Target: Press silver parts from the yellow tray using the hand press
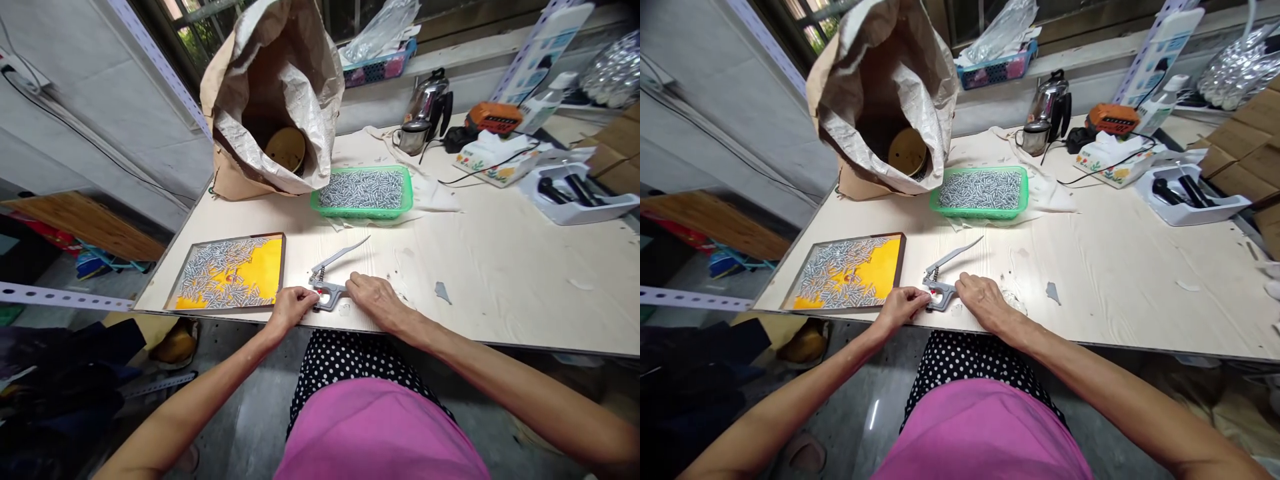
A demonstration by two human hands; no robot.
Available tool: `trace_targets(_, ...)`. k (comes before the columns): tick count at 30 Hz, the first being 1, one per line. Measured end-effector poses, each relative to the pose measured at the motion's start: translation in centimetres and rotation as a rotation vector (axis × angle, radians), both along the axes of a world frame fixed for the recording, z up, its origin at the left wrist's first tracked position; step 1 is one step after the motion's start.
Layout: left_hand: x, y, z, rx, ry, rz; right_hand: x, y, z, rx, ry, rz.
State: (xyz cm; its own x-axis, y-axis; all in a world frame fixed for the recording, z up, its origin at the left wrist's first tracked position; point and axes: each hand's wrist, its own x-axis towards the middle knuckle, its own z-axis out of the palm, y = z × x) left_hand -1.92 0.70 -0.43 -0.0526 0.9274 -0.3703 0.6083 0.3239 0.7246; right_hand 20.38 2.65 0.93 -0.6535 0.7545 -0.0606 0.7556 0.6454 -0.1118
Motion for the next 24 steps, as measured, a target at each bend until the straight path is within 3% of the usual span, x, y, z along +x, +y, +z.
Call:
trace_targets(9,0.3,0.9,0.4,-0.047,0.129,-0.11,0.0,0.1,0.2,-0.063,-0.027,-0.005)
trace_targets(19,-0.7,2.3,-0.6,-0.258,-0.05,-0.143,0.0,0.9,-1.4,-0.119,-0.008,-0.012)
trace_targets(24,-0.5,2.6,0.1,-0.331,-0.077,-0.183,0.1,1.1,-0.4,-0.14,-0.029,0.014)
